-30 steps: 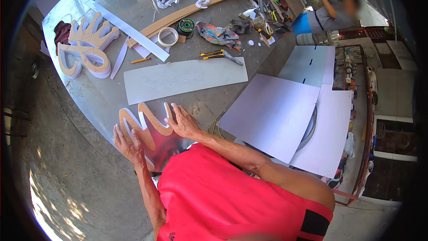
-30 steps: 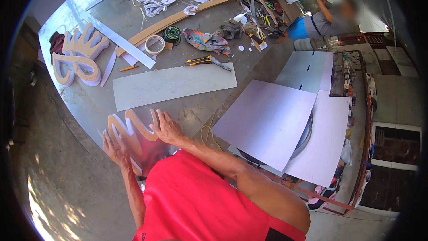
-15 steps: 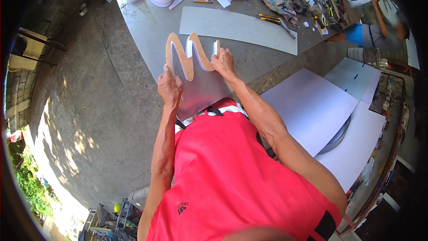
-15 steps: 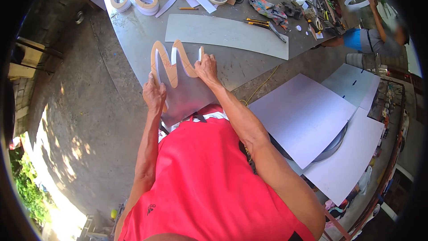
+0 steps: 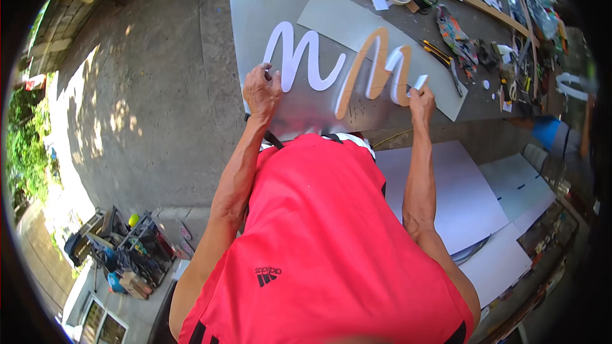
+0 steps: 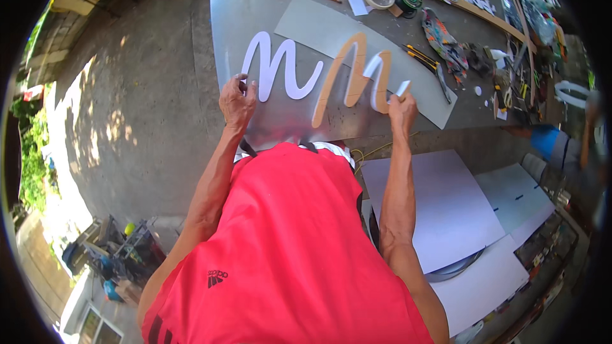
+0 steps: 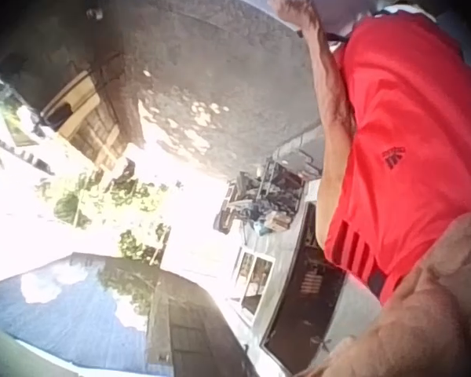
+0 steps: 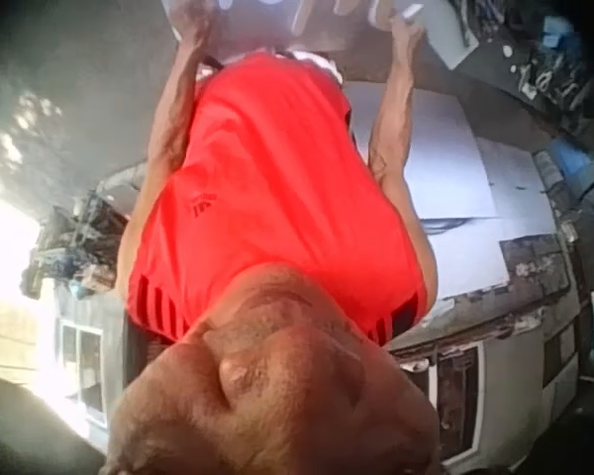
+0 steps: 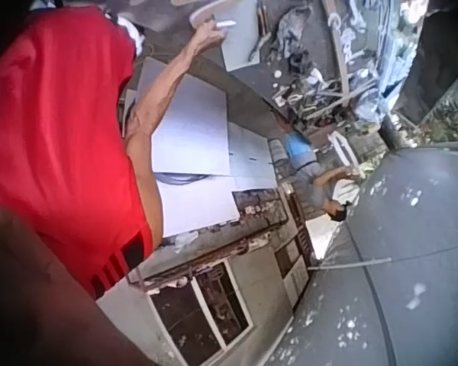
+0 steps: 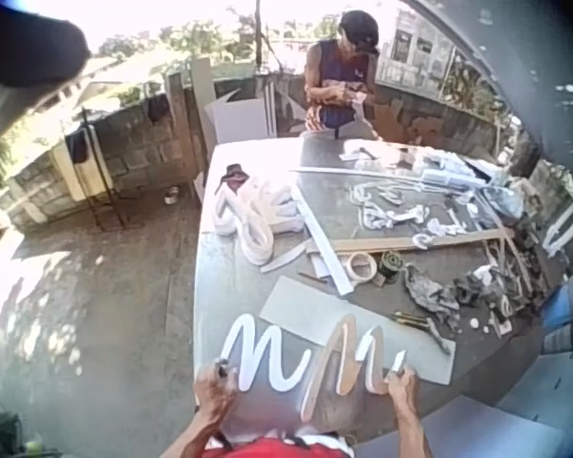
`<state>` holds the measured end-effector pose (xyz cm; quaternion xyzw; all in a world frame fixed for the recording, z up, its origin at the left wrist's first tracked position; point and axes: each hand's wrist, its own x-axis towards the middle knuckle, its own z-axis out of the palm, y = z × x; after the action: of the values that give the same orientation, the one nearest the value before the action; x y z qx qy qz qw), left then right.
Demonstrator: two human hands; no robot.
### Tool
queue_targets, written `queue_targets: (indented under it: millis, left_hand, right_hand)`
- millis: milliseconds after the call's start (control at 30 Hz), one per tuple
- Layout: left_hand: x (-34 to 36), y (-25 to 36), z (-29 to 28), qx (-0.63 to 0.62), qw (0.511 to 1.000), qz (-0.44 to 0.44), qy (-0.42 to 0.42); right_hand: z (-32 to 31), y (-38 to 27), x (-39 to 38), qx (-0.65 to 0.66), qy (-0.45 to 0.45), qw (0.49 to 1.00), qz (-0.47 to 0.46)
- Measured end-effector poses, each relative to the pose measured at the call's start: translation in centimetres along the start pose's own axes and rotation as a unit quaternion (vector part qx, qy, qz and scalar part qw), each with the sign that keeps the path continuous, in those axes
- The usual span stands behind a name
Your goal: The recorder is seen measuring, cutting, and assembling large dimensional letters for a sign.
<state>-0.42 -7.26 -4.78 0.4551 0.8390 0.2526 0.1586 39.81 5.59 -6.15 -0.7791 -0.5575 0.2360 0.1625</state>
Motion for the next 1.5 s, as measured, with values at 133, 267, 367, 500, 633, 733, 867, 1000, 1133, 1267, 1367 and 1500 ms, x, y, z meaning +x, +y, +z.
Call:
queue_targets:
  millis: [133,267,367,500,633,733,867,1000,1133,1267,1367,1500]
  left_hand:
    - [0.5,-0.1,1.5,0.056,0.991,0.034,0.114]
    - [1.1,0.4,3.2,0.07,0.99,-0.014,0.124]
    - [1.2,0.3,4.3,0.094,0.986,-0.023,0.137]
    - [1.8,-1.1,4.8,0.079,0.987,-0.006,0.143]
    - [2.8,-2.6,4.5,0.115,0.981,0.04,0.149]
    - [3.5,-3.5,3.6,0.082,0.986,0.052,0.136]
    - [4.9,-4.9,2.1,0.125,0.981,0.086,0.12]
    - [6.8,-5.5,1.2,0.125,0.975,0.159,0.088]
    - [9.1,-5.0,1.5,0.087,0.969,0.224,0.059]
    - [10.3,-5.9,2.1,0.08,0.962,0.254,0.06]
    - [9.3,-4.7,2.0,0.081,0.971,0.204,0.099]
    - [5.2,-1.1,2.7,0.093,0.975,0.109,0.173]
  right_hand:
    - [-2.5,3.7,4.3,0.007,-0.031,0.999,0.015]
    - [-2.9,5.3,6.1,0.039,-0.056,0.998,0.003]
    - [-3.1,5.2,6.5,0.024,-0.062,0.998,-0.012]
    - [-5.5,4.0,6.9,-0.021,-0.048,0.999,-0.002]
    - [-6.8,7.6,11.2,-0.067,0.079,0.984,-0.144]
    - [-7.6,7.3,13.7,-0.065,0.061,0.982,-0.167]
    - [-8.0,6.0,15.5,-0.087,0.004,0.967,-0.24]
    - [-6.7,4.5,16.8,-0.141,-0.021,0.918,-0.369]
    - [-6.8,4.0,18.0,-0.283,-0.062,0.893,-0.344]
    - [-7.1,2.6,20.3,-0.345,-0.117,0.842,-0.397]
    - [-6.8,1.5,20.9,-0.311,-0.112,0.869,-0.368]
    - [-6.9,-1.0,20.2,-0.157,-0.073,0.904,-0.391]
